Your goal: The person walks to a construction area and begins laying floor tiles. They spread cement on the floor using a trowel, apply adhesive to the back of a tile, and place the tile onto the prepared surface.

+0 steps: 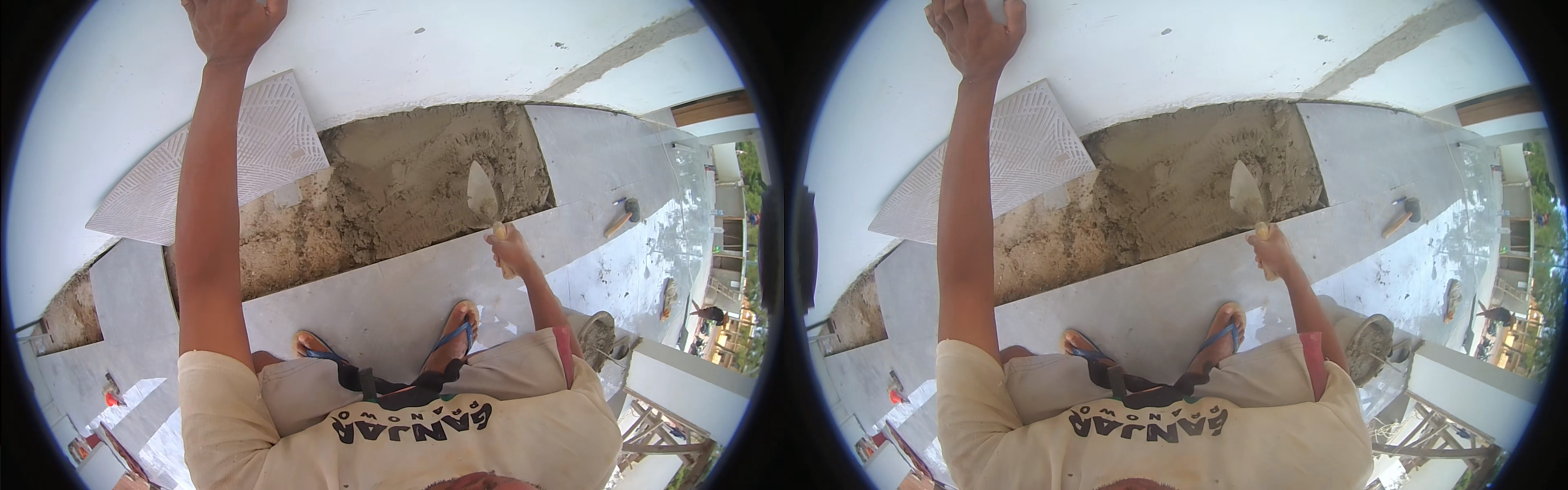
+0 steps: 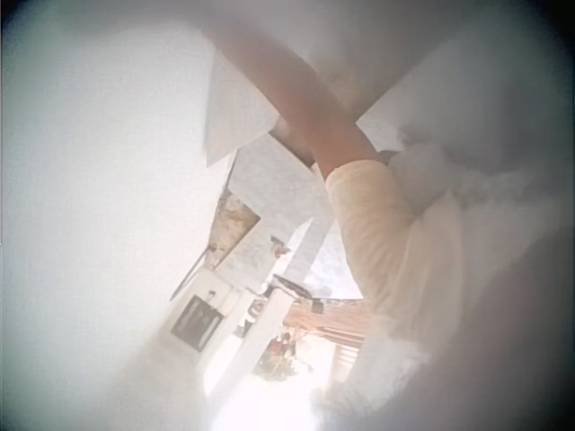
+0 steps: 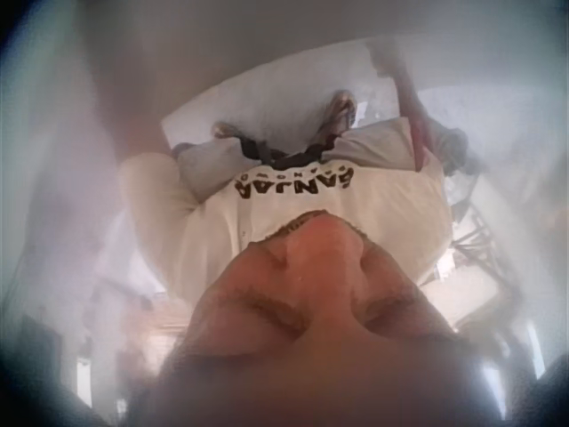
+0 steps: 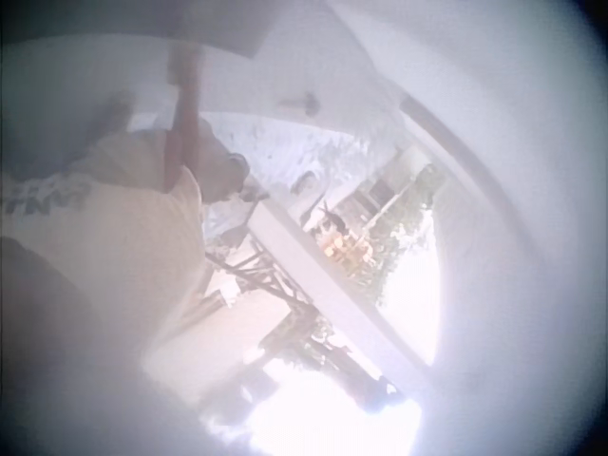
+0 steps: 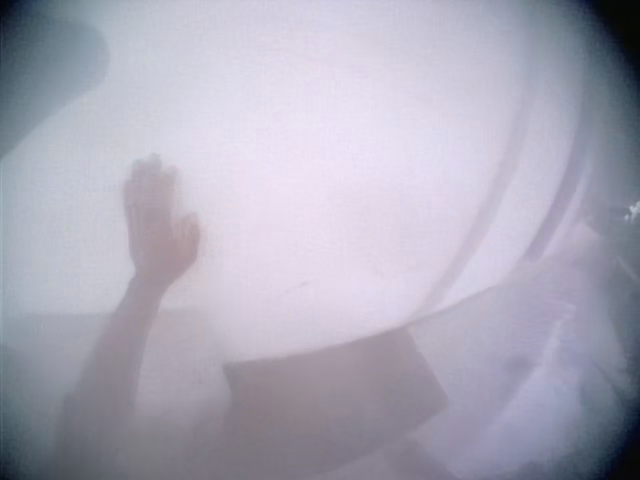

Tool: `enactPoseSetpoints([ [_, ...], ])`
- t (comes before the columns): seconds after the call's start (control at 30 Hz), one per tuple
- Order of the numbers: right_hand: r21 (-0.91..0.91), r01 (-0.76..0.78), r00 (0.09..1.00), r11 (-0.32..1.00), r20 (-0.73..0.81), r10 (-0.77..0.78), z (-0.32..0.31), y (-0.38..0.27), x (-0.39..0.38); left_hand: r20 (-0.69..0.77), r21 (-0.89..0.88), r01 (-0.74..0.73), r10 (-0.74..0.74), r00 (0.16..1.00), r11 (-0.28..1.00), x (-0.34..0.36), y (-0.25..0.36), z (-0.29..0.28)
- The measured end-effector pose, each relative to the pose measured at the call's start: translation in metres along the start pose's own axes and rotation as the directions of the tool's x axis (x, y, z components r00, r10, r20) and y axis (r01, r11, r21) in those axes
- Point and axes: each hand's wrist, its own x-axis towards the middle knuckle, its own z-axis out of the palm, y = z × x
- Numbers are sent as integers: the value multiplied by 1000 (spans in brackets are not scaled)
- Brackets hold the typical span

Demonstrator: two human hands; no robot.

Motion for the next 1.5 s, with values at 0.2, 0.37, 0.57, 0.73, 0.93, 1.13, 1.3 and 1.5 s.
enactPoseSetpoints([
  [0.2,105,358,893,928,252,-373,102,-35,-8,11,16,45,-45,999,999,-3,1,6],
  [0.37,-59,179,856,982,502,-126,152,-63,-10,-13,-8,-12,12,1000,1000,-2,1,3],
  [0.57,-287,375,904,881,326,-278,152,-46,34,109,54,99,-104,989,994,-3,1,4],
  [0.73,-252,246,965,936,152,-213,112,-18,63,157,80,130,-142,977,988,-3,4,3],
  [0.93,1,11,1000,1000,-5,-11,53,-17,59,91,58,79,-84,992,995,-1,1,4],
  [1.13,295,-78,995,952,-39,93,6,9,60,-118,13,-45,47,992,999,-7,-5,18],
  [1.3,391,-86,995,916,78,60,14,0,42,-142,30,-61,65,988,998,-1,-8,17],
  [1.5,234,-61,995,970,94,39,-19,26,70,-123,53,-48,54,991,997,-8,-12,21],
])
